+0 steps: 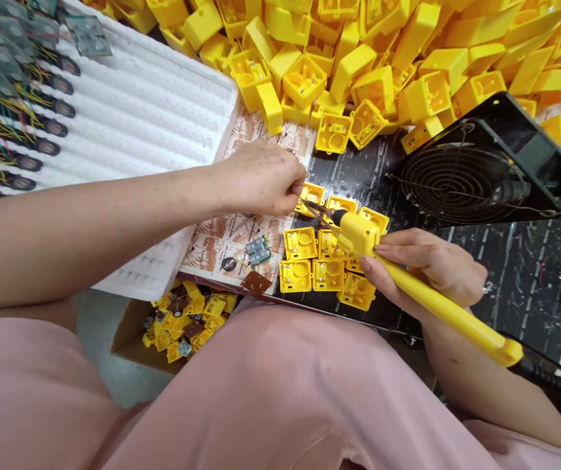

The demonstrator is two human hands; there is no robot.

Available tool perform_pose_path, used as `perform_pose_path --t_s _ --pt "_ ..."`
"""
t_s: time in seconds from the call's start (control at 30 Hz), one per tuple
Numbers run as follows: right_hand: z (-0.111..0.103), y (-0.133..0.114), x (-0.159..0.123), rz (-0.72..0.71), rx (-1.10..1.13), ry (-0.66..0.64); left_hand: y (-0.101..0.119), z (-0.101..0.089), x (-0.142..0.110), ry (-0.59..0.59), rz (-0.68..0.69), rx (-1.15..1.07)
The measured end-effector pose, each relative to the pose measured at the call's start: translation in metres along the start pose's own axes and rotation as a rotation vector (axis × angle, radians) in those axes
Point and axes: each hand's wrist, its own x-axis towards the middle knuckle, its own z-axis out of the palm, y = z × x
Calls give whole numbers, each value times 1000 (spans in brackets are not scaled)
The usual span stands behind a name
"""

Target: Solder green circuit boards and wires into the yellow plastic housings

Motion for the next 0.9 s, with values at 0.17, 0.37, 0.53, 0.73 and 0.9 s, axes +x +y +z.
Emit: perform_pose_path --t_s 0.17,0.37,0.53,0.73,0.9 --pt "1 1 7 -34 -5 -9 3 -4 1 -31 2 -37" --pt "-6 -1 3 37 -8 -5 -10 -2 -4 -58 72 -34" --pt "-6 -2 -2 110 -21 8 -23 7 -14 7 106 -181" --pt "-3 -1 -7 138 25 23 -25 15 -15 74 120 -202" --pt "-3 0 -15 158 -45 74 -32 26 -15 219 165 -218"
